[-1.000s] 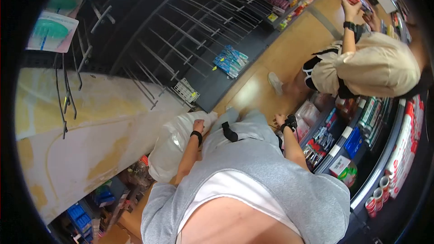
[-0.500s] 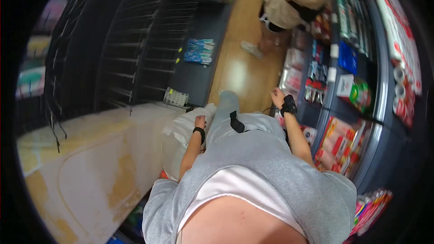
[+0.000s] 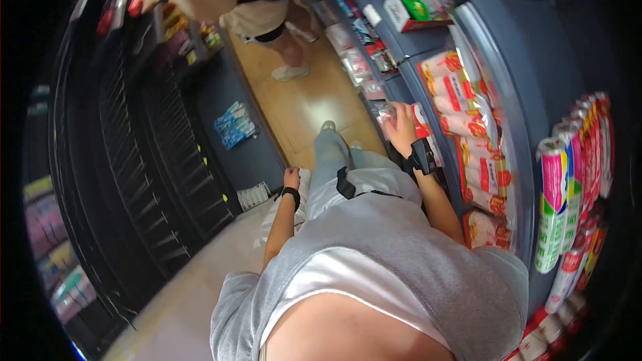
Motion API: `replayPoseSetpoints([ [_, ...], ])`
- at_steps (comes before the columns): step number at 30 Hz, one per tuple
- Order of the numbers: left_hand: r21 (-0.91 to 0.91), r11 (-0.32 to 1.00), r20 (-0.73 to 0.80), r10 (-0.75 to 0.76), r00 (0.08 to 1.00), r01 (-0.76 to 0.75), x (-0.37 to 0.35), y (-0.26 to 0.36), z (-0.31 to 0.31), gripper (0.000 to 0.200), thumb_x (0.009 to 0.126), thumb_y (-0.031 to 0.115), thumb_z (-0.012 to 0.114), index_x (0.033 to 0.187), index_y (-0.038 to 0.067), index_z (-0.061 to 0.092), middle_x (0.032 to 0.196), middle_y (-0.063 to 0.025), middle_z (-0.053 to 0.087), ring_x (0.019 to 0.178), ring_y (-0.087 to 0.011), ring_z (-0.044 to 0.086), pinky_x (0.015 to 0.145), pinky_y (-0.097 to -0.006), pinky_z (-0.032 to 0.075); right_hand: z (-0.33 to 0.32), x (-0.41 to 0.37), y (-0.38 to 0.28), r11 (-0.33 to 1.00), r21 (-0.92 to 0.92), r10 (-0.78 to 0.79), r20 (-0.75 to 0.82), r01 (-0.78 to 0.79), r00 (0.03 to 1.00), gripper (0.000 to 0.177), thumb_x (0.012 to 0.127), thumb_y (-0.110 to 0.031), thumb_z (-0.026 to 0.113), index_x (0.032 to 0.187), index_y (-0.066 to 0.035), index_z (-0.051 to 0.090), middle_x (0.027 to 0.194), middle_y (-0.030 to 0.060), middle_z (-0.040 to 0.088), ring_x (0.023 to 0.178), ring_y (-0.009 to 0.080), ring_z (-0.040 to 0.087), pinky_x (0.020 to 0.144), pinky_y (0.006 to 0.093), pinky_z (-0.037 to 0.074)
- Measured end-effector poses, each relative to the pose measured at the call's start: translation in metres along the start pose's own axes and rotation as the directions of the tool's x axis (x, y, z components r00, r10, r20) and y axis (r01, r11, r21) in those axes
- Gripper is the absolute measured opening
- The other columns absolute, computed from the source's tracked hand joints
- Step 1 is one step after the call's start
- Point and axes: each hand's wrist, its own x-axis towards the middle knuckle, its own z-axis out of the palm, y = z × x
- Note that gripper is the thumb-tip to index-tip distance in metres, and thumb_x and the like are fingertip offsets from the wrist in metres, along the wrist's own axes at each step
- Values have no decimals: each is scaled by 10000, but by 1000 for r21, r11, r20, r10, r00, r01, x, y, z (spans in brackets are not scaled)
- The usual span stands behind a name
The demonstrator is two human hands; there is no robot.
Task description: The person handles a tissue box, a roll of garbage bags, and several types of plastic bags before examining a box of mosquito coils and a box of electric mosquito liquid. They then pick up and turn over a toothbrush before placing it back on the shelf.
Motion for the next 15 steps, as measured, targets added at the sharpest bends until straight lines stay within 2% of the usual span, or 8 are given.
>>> replayPoseSetpoints([
  [1, -26, 997, 28, 69, 997, -68, 1, 17, 3, 245, 778, 220, 480, 894, 6, 458, 743, -74, 517, 627, -165, 502, 537, -288, 399, -11, -2, -4, 1000, 9, 11, -42, -10, 999, 387, 701, -106, 565, 1047, -2, 425, 1013, 192, 419, 962, 347, 395, 835, 399, 332],
  [5, 82, 967, 85, 233, 969, -240, -11, 101, 17, 268, 777, 238, 488, 913, 7, 474, 781, -76, 525, 675, -162, 513, 564, -290, 403, -43, -9, -18, 996, -28, 76, -155, -81, 985, 398, 702, -90, 558, 1061, -1, 413, 1016, 191, 411, 966, 346, 393, 835, 394, 332],
  [7, 40, 937, 153, 338, 929, -347, -14, 150, 32, 280, 760, 213, 502, 914, -20, 515, 769, -102, 556, 668, -166, 519, 628, -276, 416, -62, -7, -31, 997, -8, 68, -285, -74, 956, 391, 695, -79, 562, 1055, -9, 424, 1018, 183, 414, 978, 342, 391, 841, 385, 330],
  [11, 72, 879, 296, 433, 852, -471, -19, 227, 63, 267, 771, 190, 499, 940, -17, 509, 804, -103, 555, 707, -157, 517, 657, -269, 414, -98, -9, -62, 995, 34, 100, -370, -94, 924, 387, 679, -69, 579, 1041, -21, 454, 1036, 156, 427, 987, 335, 389, 854, 391, 316],
  [12, 43, 846, 340, 488, 804, -531, -28, 248, 70, 259, 774, 179, 499, 942, -19, 508, 814, -105, 555, 728, -158, 517, 668, -270, 414, -107, -9, -70, 994, 31, 109, -392, -105, 914, 387, 679, -69, 579, 1041, -21, 454, 1036, 156, 427, 987, 335, 389, 854, 391, 316],
  [13, 10, 810, 381, 539, 752, -586, -32, 263, 77, 252, 778, 168, 500, 944, -21, 507, 825, -106, 555, 749, -160, 516, 678, -270, 414, -115, -9, -77, 983, -129, 58, -467, -133, 882, 409, 681, -77, 591, 1056, -8, 442, 1054, 162, 415, 994, 339, 376, 856, 401, 303],
  [14, 13, 802, 397, 544, 739, -597, -33, 275, 83, 252, 778, 168, 500, 944, -21, 507, 825, -106, 555, 749, -160, 516, 678, -270, 414, -120, -10, -80, 944, -282, -4, -528, -171, 849, 433, 684, -85, 602, 1071, 4, 430, 1072, 167, 403, 1001, 342, 363, 857, 411, 291],
  [15, -3, 787, 463, 548, 696, -617, -32, 285, 89, 257, 789, 197, 487, 974, 18, 491, 863, -70, 538, 777, -146, 508, 676, -269, 406, -121, -12, -81, 941, -283, 3, -544, -186, 839, 433, 684, -85, 602, 1071, 4, 430, 1072, 167, 403, 1001, 342, 363, 857, 411, 291],
])
